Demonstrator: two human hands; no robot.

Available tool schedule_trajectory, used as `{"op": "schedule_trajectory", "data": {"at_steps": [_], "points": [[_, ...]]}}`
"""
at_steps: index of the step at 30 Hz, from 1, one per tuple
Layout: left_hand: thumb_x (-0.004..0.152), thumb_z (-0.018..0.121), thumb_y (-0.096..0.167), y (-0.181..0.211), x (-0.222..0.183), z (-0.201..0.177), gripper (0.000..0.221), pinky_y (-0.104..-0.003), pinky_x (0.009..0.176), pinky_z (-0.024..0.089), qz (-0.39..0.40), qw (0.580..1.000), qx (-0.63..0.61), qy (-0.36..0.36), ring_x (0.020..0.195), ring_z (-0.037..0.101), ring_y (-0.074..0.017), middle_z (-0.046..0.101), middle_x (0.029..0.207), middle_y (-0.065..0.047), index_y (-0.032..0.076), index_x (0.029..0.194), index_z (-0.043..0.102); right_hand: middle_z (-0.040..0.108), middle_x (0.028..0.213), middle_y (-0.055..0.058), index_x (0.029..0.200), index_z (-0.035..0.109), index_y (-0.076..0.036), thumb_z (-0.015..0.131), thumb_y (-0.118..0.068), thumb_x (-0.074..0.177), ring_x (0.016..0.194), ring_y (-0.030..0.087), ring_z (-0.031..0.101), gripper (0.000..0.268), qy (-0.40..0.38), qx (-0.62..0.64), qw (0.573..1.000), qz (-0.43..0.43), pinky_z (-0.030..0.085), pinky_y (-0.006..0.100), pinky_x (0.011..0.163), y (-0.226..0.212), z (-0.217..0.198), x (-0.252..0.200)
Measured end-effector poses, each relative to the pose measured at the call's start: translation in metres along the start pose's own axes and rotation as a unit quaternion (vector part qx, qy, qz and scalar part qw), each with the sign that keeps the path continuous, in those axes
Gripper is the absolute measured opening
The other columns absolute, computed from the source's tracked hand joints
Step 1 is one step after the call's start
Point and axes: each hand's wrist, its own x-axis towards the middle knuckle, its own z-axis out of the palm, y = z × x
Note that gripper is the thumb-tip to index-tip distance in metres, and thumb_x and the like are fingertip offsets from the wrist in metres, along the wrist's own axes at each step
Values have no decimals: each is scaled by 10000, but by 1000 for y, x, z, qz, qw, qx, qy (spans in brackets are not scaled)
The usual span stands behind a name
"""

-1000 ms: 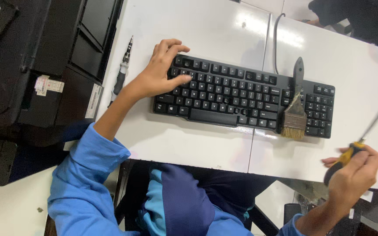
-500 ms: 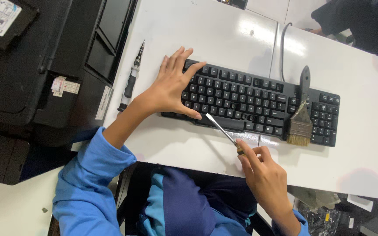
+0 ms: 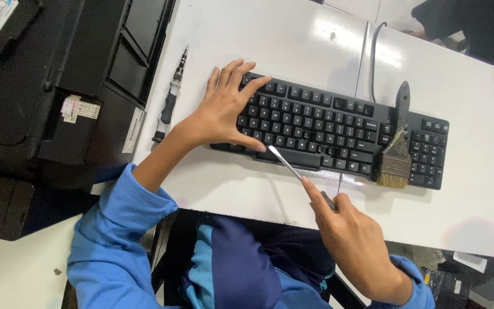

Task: The person removes individual keycaps from a black keyboard using a screwdriver and their fingers, then brushes the keycaps and the keyboard surface with a brush. The person repeats this process for several keys.

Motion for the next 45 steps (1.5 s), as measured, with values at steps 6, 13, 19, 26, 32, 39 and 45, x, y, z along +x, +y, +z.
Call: {"op": "schedule_trajectory", "data": {"at_steps": [6, 13, 19, 26, 32, 39, 45], "points": [[641, 600, 696, 0, 3, 9, 814, -575, 980, 162, -16, 997, 16, 80, 1234, 251, -284, 356, 1243, -104, 178, 1242, 415, 430, 651, 58, 1327, 336, -252, 493, -229, 810, 358, 252, 506, 541, -36, -53, 996, -54, 404, 385, 278, 2, -18, 14], [577, 615, 749, 8, 4, 13, 888, -725, 869, 158, -21, 995, 74, 65, 1264, 229, -258, 327, 1309, -80, 208, 1251, 412, 377, 663, 40, 1322, 399, -214, 538, -187, 854, 372, 209, 412, 489, 75, 37, 995, -52, 386, 369, 349, -3, 25, 1], [605, 623, 704, 11, 6, 9, 843, -722, 889, 115, -28, 997, 53, 48, 1268, 219, -252, 337, 1307, -73, 217, 1256, 399, 420, 700, 36, 1333, 343, -268, 510, -196, 846, 413, 314, 463, 520, -20, 132, 991, -30, 431, 430, 371, 11, 14, 10], [605, 623, 691, 8, 5, 8, 828, -735, 878, 111, -29, 998, 31, 51, 1263, 225, -257, 330, 1303, -76, 214, 1247, 409, 438, 680, 24, 1333, 344, -284, 511, -191, 846, 461, 269, 452, 523, -37, 200, 979, -33, 429, 393, 438, 7, 7, 10], [625, 642, 656, 5, 3, 7, 809, -736, 885, 73, -13, 999, -1, 40, 1278, 203, -271, 302, 1326, -89, 212, 1256, 401, 422, 685, 18, 1294, 414, -281, 547, -192, 841, 401, 224, 430, 480, 51, 95, 992, -58, 425, 360, 344, -2, 11, 10], [679, 680, 520, -6, 0, -7, 780, -674, 949, -11, 36, 995, -85, -25, 1321, 100, -313, 217, 1391, -147, 162, 1290, 353, 384, 659, 16, 1308, 378, -319, 530, -219, 824, 339, 245, 427, 517, -4, 39, 998, -50, 400, 376, 295, -3, -1, 12], [589, 765, 529, -5, 0, -9, 925, -679, 948, -15, 34, 996, -73, -48, 1325, 63, -320, 162, 1411, -140, 172, 1313, 315, 396, 656, 32, 1312, 366, -317, 525, -227, 822, 329, 264, 428, 523, -19, 33, 998, -45, 393, 396, 280, -6, -1, 13]]}}
